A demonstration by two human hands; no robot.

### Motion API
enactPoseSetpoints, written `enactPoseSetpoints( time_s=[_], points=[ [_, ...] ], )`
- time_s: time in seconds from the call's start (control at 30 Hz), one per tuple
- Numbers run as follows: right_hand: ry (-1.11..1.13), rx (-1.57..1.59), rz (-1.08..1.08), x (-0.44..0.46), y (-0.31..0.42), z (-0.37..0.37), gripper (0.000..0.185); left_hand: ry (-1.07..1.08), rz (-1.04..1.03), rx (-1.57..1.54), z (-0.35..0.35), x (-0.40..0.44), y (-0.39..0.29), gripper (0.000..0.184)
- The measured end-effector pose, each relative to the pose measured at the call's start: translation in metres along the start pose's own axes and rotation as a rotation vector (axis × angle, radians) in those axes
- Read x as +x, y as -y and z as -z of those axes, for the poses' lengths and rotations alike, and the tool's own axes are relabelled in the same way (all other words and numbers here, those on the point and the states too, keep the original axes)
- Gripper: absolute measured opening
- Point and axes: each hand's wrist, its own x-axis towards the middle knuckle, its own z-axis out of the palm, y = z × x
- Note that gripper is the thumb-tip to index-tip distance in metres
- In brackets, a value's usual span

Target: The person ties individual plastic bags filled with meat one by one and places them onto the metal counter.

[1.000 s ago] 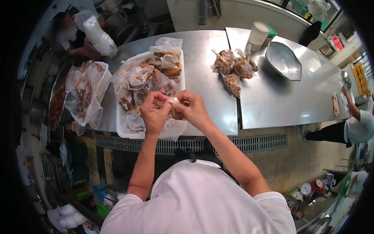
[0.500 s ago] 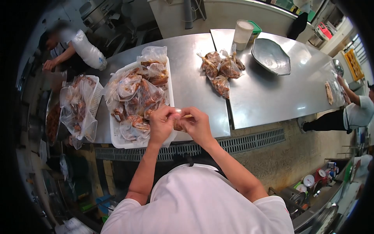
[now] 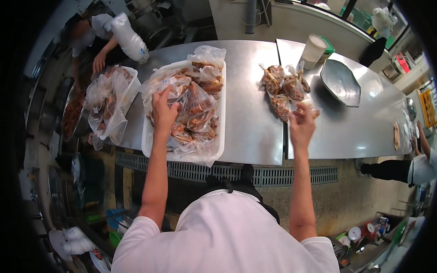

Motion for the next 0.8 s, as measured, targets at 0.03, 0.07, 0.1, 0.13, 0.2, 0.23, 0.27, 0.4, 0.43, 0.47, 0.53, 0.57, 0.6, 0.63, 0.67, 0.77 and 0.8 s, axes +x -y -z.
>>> enactPoseSetpoints(
  time_s=[0.03,0.07,0.1,0.13,0.2,0.23,0.27,0.4,0.43,0.47,0.53,0.57,0.6,0.63,0.67,0.77,0.8],
  points=[
    [0.079,0.070,-0.012,-0.004,0.001,-0.013,0.034,-0.006,0.001,0.003,-0.017,0.004,0.034,0.031],
    [0.148,0.059,0.024,-0.011,0.009,-0.026,0.034,0.072,-0.060,0.057,-0.035,0.004,0.070,0.027],
    [0.218,0.049,0.060,-0.020,0.019,-0.043,0.034,0.150,-0.121,0.111,-0.042,0.007,0.090,0.024],
    [0.292,0.088,0.091,-0.025,0.034,-0.058,0.034,0.143,-0.124,0.113,-0.036,0.020,0.091,0.024],
    [0.433,0.150,0.169,-0.036,0.071,-0.080,0.036,0.095,-0.020,-0.223,-0.012,0.051,0.073,0.019],
    [0.513,0.172,0.220,-0.036,0.091,-0.090,0.038,0.109,-0.019,-0.227,0.005,0.059,0.053,0.019],
    [0.572,0.202,0.285,-0.034,0.107,-0.102,0.038,0.149,-0.026,-0.292,0.026,0.069,0.027,0.021],
    [0.672,0.371,0.326,-0.022,0.167,-0.149,0.042,0.240,-0.118,-0.512,0.072,0.077,-0.026,0.023],
    [0.608,0.260,0.508,-0.020,0.171,-0.162,0.044,0.238,-0.118,-0.511,0.075,0.071,-0.029,0.023],
    [0.539,0.147,0.688,-0.016,0.174,-0.172,0.045,0.306,-0.128,-0.563,0.080,0.064,-0.030,0.024],
    [0.722,0.020,0.813,-0.004,0.141,-0.195,0.047,0.432,-0.142,-0.647,0.080,0.049,-0.024,0.025],
    [0.902,-0.115,0.927,0.002,0.125,-0.203,0.048,0.424,-0.140,-0.642,0.077,0.034,-0.015,0.025],
    [1.090,-0.141,0.888,0.010,0.115,-0.202,0.044,0.479,-0.096,-0.568,0.074,0.020,-0.006,0.024],
    [1.274,-0.172,0.845,0.020,0.116,-0.196,0.040,0.531,-0.054,-0.495,0.077,0.014,-0.004,0.022],
    [1.274,-0.176,0.857,0.030,0.116,-0.189,0.040,0.519,-0.055,-0.494,0.081,0.008,0.000,0.022],
    [1.253,-0.152,0.464,0.032,0.142,-0.149,0.030,0.457,0.069,-0.659,0.088,-0.014,0.002,0.018],
    [1.240,-0.114,0.476,0.029,0.149,-0.141,0.028,0.473,0.128,-0.710,0.086,-0.018,0.002,0.017]
  ],
)
